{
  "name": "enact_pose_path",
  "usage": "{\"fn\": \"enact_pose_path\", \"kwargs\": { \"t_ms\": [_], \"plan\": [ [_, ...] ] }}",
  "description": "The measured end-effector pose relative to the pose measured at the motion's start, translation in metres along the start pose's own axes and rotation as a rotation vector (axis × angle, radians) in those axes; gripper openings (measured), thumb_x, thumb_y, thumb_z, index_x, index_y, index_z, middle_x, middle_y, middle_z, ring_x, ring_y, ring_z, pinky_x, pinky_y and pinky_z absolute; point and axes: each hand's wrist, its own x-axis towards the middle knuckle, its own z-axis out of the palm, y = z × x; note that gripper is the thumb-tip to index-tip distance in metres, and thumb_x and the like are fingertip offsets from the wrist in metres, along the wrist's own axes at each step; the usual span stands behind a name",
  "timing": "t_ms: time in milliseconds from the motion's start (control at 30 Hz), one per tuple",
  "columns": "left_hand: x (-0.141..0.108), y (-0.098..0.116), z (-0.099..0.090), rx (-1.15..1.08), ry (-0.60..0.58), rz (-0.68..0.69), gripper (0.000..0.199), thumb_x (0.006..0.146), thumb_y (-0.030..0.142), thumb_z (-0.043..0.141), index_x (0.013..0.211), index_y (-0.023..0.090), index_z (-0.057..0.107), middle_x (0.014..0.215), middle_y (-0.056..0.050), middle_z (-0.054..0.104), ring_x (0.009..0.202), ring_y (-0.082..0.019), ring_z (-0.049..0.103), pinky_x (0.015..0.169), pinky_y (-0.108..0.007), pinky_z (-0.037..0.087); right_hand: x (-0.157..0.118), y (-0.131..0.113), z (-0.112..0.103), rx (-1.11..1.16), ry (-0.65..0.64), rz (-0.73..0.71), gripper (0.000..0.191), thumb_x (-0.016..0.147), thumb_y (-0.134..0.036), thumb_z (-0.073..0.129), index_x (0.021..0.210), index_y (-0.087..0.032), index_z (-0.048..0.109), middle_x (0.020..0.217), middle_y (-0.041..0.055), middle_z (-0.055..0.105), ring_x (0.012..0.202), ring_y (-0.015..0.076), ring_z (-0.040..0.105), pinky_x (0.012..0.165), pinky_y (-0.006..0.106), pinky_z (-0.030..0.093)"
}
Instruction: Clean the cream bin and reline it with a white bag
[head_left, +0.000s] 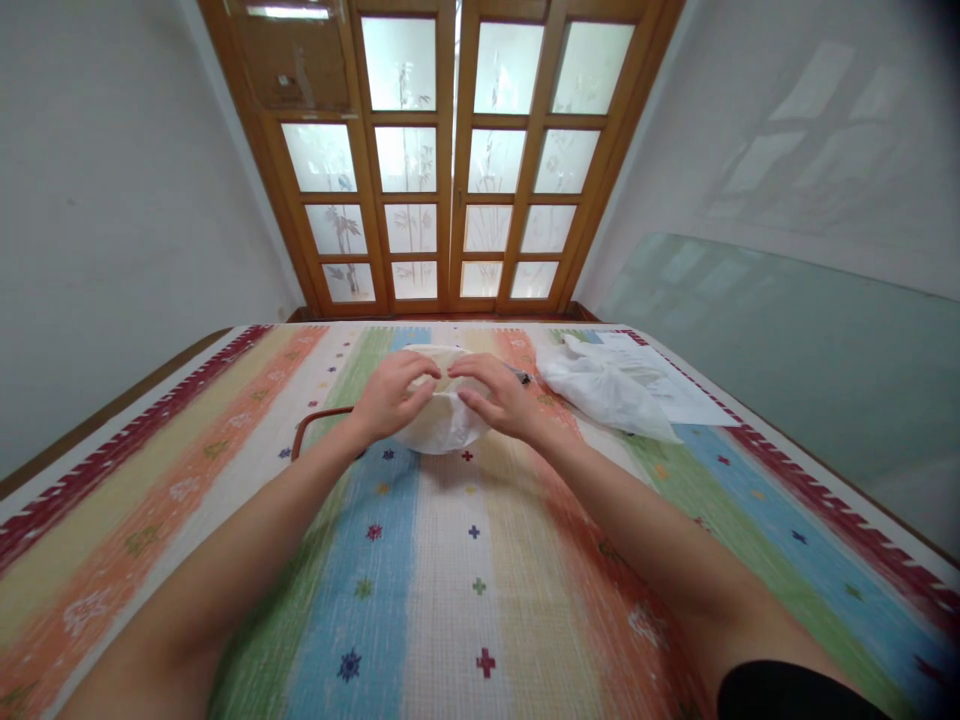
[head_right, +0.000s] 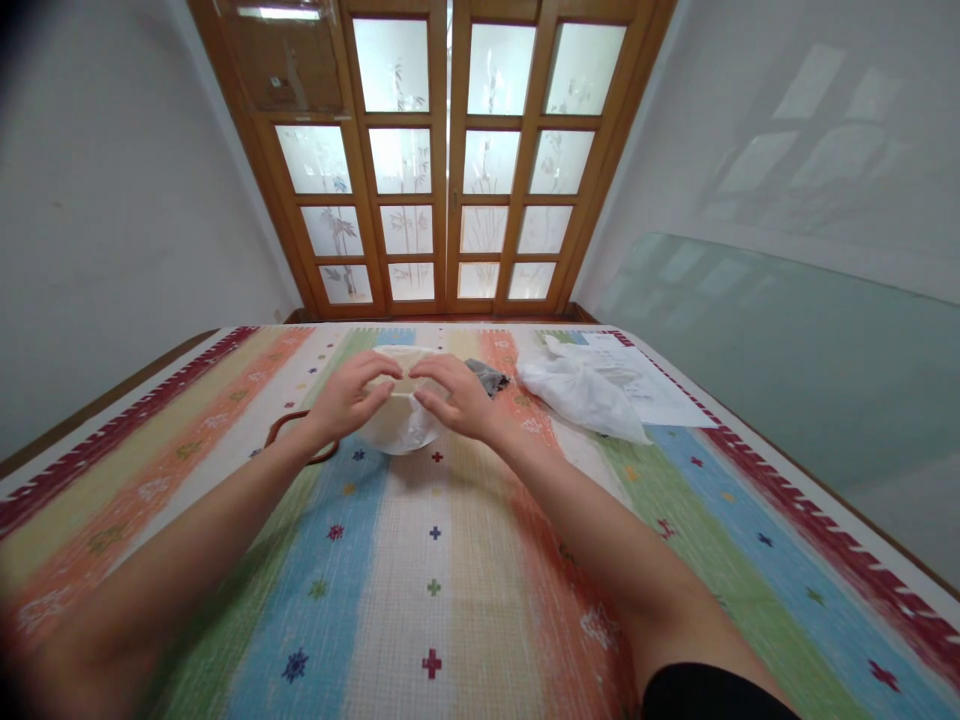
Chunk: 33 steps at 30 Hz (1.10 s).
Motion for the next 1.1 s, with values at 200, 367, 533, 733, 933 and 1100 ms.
{"fn": "enact_pose_path", "kwargs": {
  "t_ms": [200,367,533,733,933,1100],
  "plan": [
    [-0.009,-0.007,0.012,0.209,-0.140,0.087,0.030,0.105,0.043,0.052,0.096,0.021,0.070,0.092,-0.007,0.071,0.093,-0.025,0.063,0.088,-0.041,0.044,-0.014,0.017,0.022,-0.124,0.091,0.009,0.030,0.109,-0.036,0.043,0.108,-0.024,0.071,0.112,0.0102,0.076,0.117,0.0251,0.068,0.107,0.049,0.052],
    [-0.014,-0.023,0.010,0.214,-0.115,0.064,0.036,0.107,0.047,0.050,0.090,0.020,0.067,0.086,-0.006,0.068,0.086,-0.023,0.059,0.082,-0.040,0.041,-0.033,0.036,0.030,-0.209,0.075,0.007,0.039,0.107,-0.036,0.045,0.141,-0.026,0.061,0.155,0.0119,0.057,0.148,0.0271,0.049,0.123,0.054,0.043],
    [-0.014,-0.026,0.008,0.184,-0.114,0.074,0.030,0.105,0.044,0.054,0.091,0.021,0.068,0.090,-0.006,0.069,0.091,-0.024,0.058,0.088,-0.041,0.043,-0.048,0.054,0.037,-0.201,0.144,0.167,0.044,0.104,-0.030,0.049,0.148,-0.027,0.056,0.151,0.0122,0.060,0.140,0.0262,0.058,0.115,0.047,0.050],
    [-0.011,-0.024,0.002,0.134,-0.108,0.082,0.026,0.104,0.041,0.056,0.093,0.021,0.068,0.095,-0.007,0.070,0.099,-0.025,0.059,0.097,-0.044,0.044,-0.046,0.064,0.036,-0.156,0.130,0.391,0.027,0.097,-0.026,0.051,0.111,-0.020,0.073,0.104,0.0093,0.078,0.094,0.0248,0.072,0.087,0.037,0.055],
    [-0.010,-0.026,-0.008,0.054,-0.115,0.053,0.027,0.105,0.038,0.053,0.092,0.021,0.070,0.090,-0.006,0.071,0.092,-0.024,0.060,0.093,-0.043,0.044,-0.043,0.073,0.037,-0.053,0.116,0.573,0.026,0.094,-0.029,0.050,0.102,-0.021,0.072,0.095,0.0055,0.076,0.086,0.0228,0.068,0.081,0.034,0.050],
    [-0.010,-0.025,-0.009,-0.018,0.005,-0.060,0.026,0.102,0.040,0.057,0.088,0.021,0.067,0.089,-0.005,0.070,0.090,-0.023,0.061,0.088,-0.040,0.047,-0.039,0.077,0.031,0.005,0.239,0.588,0.023,0.084,-0.022,0.048,0.099,-0.022,0.066,0.098,0.0050,0.072,0.091,0.0220,0.066,0.087,0.038,0.053]
  ]
}}
